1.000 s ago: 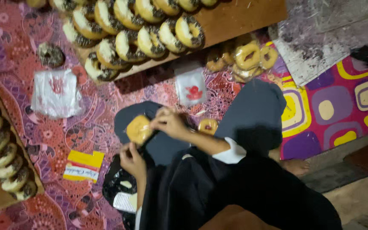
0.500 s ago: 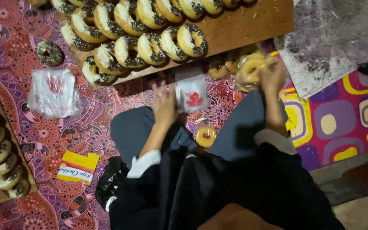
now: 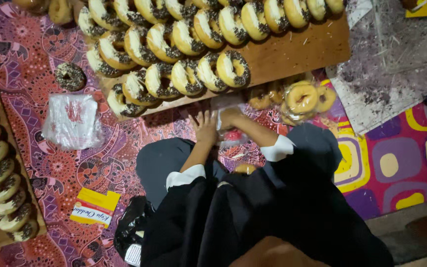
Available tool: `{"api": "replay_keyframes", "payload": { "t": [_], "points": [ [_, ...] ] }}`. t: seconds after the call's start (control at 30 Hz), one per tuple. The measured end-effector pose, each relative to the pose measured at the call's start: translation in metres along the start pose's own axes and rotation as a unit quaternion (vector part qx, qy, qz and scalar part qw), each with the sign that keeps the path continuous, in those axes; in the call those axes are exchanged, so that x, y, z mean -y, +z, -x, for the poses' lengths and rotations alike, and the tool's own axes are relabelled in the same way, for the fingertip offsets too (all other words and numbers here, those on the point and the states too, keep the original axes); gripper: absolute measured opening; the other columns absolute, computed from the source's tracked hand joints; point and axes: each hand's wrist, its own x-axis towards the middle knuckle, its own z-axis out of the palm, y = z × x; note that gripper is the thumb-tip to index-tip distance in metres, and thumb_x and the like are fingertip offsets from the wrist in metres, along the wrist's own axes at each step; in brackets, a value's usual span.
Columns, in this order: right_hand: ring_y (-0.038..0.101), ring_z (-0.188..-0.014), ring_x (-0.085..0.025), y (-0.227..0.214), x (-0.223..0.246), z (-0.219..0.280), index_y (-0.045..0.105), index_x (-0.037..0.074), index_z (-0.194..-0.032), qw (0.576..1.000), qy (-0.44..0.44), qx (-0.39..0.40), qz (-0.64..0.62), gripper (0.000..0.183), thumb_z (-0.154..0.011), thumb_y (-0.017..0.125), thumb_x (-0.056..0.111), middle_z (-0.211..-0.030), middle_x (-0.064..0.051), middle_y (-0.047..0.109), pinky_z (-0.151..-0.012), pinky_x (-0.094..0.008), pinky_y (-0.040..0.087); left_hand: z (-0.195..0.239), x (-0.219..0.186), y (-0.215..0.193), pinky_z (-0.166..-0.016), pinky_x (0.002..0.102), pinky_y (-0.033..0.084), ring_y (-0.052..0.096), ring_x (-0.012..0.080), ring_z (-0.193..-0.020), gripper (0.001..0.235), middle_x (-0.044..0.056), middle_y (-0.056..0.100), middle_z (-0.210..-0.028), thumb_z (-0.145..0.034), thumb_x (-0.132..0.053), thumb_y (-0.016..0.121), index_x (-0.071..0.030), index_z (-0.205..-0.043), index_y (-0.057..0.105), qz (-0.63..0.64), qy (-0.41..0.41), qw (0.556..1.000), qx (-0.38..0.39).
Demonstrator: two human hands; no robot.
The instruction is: The person sits on a patterned floor and repeatedly picks up doughnuts from a wooden board, places them into small plastic bags, and sets the bags aside. The person handles doughnuts one at a time and continues the process throughout the clip.
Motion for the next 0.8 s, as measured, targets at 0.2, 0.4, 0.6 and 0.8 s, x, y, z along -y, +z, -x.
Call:
{"api": "replay_keyframes", "payload": {
  "t": [0.2, 0.4, 0.6, 0.8],
  "points": [
    [0.073, -0.096, -0.036, -0.03, 0.064, 0.126, 0.073, 0.007, -0.096, 0.956, -0.115, -0.258, -0.076, 0.022, -0.085, 0.07, 0.026, -0.107, -0.016, 0.072, -0.087, -0.05, 0.058, 0.024, 0.003, 0.023, -0.11, 0.072, 0.025, 0.025, 0.0511, -0.146, 0.108, 0.028, 0.015, -0.162, -0.083, -0.038, 0.073, -0.017, -0.159, 0.0, 0.775, -0.085, 0.618, -0.106],
    [0.063, -0.139, -0.04, -0.109, 0.067, 0.159, 0.057, 0.01, -0.129, 0.717, -0.063, -0.37, -0.588, 0.044, -0.103, 0.072, 0.042, -0.157, -0.012, 0.059, -0.117, -0.055, 0.053, 0.036, 0.062, 0.019, -0.103, 0.048, 0.05, 0.053, 0.0272, -0.132, 0.048, 0.013, 0.055, -0.145, -0.105, -0.041, 0.054, -0.011, -0.142, 0.051, 0.963, -0.115, 0.237, -0.063],
    [0.02, -0.161, -0.034, -0.183, 0.003, 0.058, -0.009, 0.024, -0.165, 0.877, 0.27, -0.272, -0.291, 0.14, -0.068, 0.081, 0.068, -0.161, -0.007, 0.045, -0.128, -0.062, -0.012, 0.056, 0.064, -0.02, -0.114, 0.049, 0.048, 0.058, 0.0325, -0.133, 0.05, 0.017, 0.059, -0.143, -0.105, -0.049, 0.049, -0.004, -0.126, 0.051, 0.986, -0.098, 0.119, -0.064],
    [0.011, -0.167, -0.034, -0.147, -0.053, 0.137, 0.004, 0.029, -0.171, 0.902, 0.053, -0.392, -0.172, 0.114, -0.092, 0.085, 0.046, -0.18, -0.013, 0.022, -0.139, -0.054, 0.005, 0.086, 0.043, -0.039, -0.117, 0.047, 0.046, 0.052, 0.0312, -0.14, 0.065, 0.016, 0.055, -0.151, -0.102, -0.055, 0.045, 0.0, -0.135, 0.052, 0.988, -0.058, 0.135, -0.046]
  ]
}}
